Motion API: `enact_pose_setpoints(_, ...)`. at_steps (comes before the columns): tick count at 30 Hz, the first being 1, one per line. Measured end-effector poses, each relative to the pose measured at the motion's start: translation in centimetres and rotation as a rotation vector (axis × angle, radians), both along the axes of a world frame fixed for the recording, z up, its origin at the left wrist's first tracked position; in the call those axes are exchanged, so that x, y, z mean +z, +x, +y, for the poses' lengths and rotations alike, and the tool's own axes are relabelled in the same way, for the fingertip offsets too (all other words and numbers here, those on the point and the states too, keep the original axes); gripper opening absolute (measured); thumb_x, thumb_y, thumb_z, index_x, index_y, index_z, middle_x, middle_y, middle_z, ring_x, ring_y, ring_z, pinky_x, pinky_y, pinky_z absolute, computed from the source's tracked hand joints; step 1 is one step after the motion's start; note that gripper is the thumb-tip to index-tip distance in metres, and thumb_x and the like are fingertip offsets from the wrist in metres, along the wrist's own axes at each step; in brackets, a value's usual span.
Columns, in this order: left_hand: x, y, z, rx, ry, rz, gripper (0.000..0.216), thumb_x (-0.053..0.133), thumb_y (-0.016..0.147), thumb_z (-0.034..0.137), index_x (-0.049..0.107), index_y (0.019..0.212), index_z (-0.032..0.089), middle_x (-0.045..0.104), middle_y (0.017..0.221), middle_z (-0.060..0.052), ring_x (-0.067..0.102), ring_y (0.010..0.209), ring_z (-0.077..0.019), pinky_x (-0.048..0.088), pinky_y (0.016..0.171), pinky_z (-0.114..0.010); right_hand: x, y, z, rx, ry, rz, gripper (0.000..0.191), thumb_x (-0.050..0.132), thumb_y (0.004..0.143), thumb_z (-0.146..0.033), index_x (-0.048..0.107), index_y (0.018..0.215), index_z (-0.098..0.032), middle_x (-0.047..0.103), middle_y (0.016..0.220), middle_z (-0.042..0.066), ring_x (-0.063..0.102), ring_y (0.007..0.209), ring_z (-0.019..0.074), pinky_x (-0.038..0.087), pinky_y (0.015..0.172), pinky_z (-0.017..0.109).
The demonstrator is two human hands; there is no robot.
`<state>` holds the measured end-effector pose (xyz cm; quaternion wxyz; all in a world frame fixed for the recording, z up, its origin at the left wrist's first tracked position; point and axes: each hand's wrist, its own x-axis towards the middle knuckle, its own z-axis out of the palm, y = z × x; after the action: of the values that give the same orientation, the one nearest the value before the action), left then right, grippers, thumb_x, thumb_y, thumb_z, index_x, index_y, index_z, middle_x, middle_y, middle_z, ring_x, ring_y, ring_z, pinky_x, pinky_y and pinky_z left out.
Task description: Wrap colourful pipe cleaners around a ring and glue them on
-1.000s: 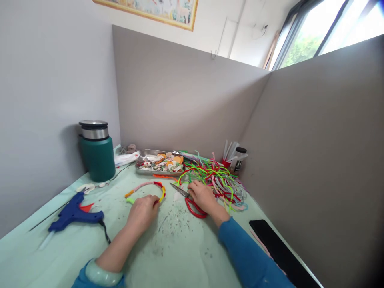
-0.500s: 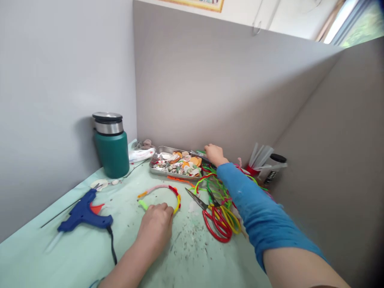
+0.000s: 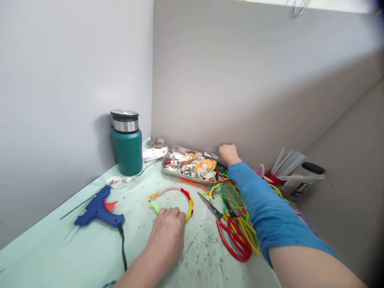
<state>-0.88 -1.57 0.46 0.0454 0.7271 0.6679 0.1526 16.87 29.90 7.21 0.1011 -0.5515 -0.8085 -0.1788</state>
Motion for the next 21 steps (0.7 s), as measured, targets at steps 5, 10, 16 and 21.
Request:
enact_pose_setpoints(5,-0.1,-0.1,0.0,-0.011,0.031,0.039,0.027,0.035,0.085,0.018,0.062,0.077,0.017,0.06,0.077,-0.009,0.054,0.075,-0.0215,0.033,0.071,-0.036,4.0,2.3,-1.7,-0.071,0.014,0.25,0.027,0.045,0.08,-0.023,0.066,0.086,-0.009,0.066,0.088,0.017,0.061,0.081,0.0227,0.04,0.064,0.028)
enact_pose_setpoints(10,0.3,-0.5,-0.4,0.033,0.098,0.055,0.025,0.038,0.083,0.018,0.063,0.079,0.016,0.061,0.079,-0.011,0.054,0.081,-0.0246,0.034,0.073,-0.039,4.4,3.4,-8.3,0.035,-0.108,0.473,0.032,0.042,0.082,-0.034,0.065,0.082,-0.012,0.063,0.066,0.004,0.054,0.056,0.0109,0.037,0.05,0.02)
enact_pose_setpoints(16,1.6,-0.5,-0.3,-0.079,0.266,-0.23,0.024,0.044,0.083,0.025,0.065,0.087,0.016,0.064,0.088,-0.01,0.054,0.089,-0.0235,0.037,0.079,-0.036,0.3,1.9,-21.6,0.354,-0.422,1.197,0.025,0.06,0.07,-0.039,0.057,0.064,-0.015,0.048,0.052,-0.004,0.039,0.047,0.0072,0.03,0.047,0.02)
enact_pose_setpoints(21,3.1,1.5,-0.6,-0.128,0.096,-0.792,0.03,0.056,0.075,0.038,0.064,0.095,0.017,0.067,0.082,-0.004,0.06,0.066,-0.0145,0.044,0.062,-0.025,-3.2,-0.3,-28.4,0.346,-0.468,1.409,0.023,0.06,0.071,-0.037,0.055,0.063,-0.016,0.047,0.055,-0.004,0.04,0.051,0.0087,0.032,0.05,0.021)
